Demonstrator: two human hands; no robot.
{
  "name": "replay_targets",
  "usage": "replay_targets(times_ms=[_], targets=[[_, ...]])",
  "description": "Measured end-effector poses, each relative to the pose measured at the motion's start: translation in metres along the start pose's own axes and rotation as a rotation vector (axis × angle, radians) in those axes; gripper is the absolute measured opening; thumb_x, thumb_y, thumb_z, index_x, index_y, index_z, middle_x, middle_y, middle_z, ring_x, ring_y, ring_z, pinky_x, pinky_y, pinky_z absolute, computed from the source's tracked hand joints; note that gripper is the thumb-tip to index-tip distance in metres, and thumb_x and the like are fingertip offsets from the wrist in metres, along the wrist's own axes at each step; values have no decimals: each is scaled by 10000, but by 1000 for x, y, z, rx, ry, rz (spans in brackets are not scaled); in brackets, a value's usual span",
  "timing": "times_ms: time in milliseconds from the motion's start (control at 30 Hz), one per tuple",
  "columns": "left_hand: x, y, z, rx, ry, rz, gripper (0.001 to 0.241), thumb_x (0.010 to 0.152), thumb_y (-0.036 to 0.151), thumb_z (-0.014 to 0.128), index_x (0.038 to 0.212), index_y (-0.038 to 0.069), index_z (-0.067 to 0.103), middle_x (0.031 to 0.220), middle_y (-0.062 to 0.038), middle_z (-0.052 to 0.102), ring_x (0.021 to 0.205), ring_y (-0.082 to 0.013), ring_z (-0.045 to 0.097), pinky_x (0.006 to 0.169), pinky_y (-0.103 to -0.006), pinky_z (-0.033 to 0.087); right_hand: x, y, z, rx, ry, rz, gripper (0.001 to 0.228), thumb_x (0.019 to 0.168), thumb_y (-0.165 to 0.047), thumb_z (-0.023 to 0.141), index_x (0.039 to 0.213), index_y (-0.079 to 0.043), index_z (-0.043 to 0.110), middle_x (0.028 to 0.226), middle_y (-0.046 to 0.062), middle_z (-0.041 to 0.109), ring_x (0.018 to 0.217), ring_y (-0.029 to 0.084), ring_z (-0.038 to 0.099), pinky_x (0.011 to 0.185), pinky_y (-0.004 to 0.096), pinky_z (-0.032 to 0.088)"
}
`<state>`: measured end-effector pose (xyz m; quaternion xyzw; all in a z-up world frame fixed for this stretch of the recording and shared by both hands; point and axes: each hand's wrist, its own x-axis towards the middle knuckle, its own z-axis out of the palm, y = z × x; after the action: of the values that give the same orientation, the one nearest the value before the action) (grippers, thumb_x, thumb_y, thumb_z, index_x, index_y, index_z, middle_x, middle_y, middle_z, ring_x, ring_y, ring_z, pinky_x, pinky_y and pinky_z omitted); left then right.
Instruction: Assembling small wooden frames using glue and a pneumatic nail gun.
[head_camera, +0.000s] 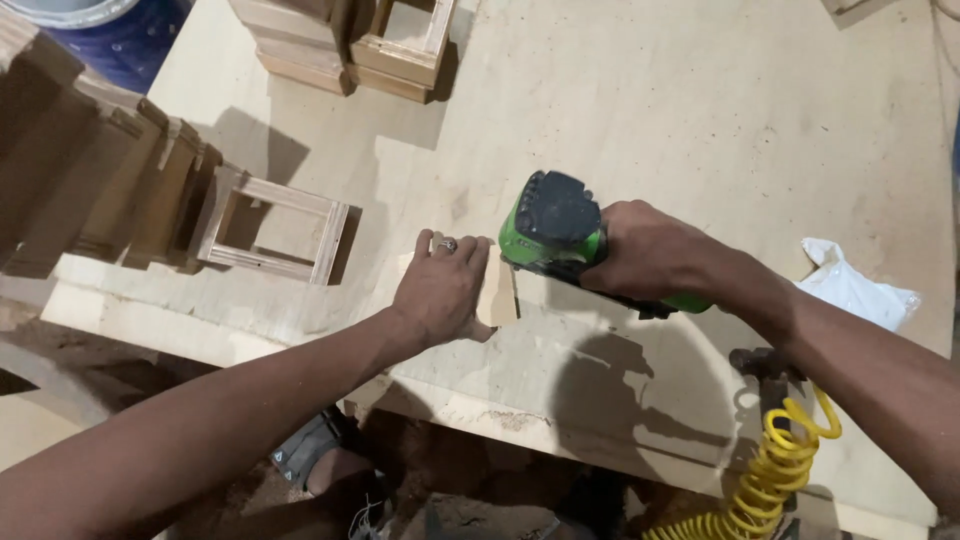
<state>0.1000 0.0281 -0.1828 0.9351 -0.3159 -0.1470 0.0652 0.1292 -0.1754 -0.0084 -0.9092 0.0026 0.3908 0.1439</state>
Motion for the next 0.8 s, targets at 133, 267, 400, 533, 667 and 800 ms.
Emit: replay_targets(times_ms=[133, 267, 400, 533, 667, 800], targets=[[-1, 2, -6, -9, -12, -17, 1001, 631, 627, 694, 1374, 24, 401, 1264, -122, 514, 1184, -347, 587, 1103, -581, 267, 4, 2, 3, -15, 9, 0, 278, 800, -325, 752, 872, -57, 751, 695, 125, 700, 660, 325, 705, 734, 438, 571], [-3, 4, -14, 6, -36, -13, 953, 641, 599, 682, 1359, 27, 422, 1224, -118, 519, 1152, -334, 597, 1092, -573, 278, 21, 20, 8, -27, -3, -7, 306, 798, -376, 753, 886, -84, 746, 706, 107, 700, 675, 309, 708, 747, 449, 573], [-1, 5, -17, 38, -67, -18, 955, 652, 618, 664, 1364, 38, 404, 1233, -105, 505, 1150, -318, 598, 1095, -565, 269, 8, 10, 1, -17, -30, -12, 243, 809, -309, 710, 881, -78, 737, 662, 121, 681, 619, 303, 688, 738, 446, 569], [-2, 3, -10, 11, -41, -12, 954, 686, 622, 696, 1381, 29, 421, 1271, -133, 510, 1168, -348, 600, 1104, -576, 271, -36, -25, -9, -20, -28, 11, 227, 811, -260, 704, 849, -40, 743, 613, 170, 687, 558, 331, 690, 704, 463, 569], [-3, 3, -11, 6, -16, -15, 975, 673, 621, 710, 1389, 25, 423, 1270, -132, 510, 1190, -350, 590, 1102, -580, 268, -44, -23, 9, -38, -83, 39, 237, 795, -285, 730, 792, -49, 760, 555, 140, 692, 496, 285, 683, 689, 411, 585], [-3, 5, -14, 16, -61, -24, 974, 690, 630, 686, 1406, 28, 417, 1284, -131, 509, 1194, -342, 590, 1112, -572, 267, -39, -8, 25, -135, -167, 68, 179, 794, -243, 692, 887, -110, 766, 688, 119, 722, 696, 318, 746, 749, 442, 587]])
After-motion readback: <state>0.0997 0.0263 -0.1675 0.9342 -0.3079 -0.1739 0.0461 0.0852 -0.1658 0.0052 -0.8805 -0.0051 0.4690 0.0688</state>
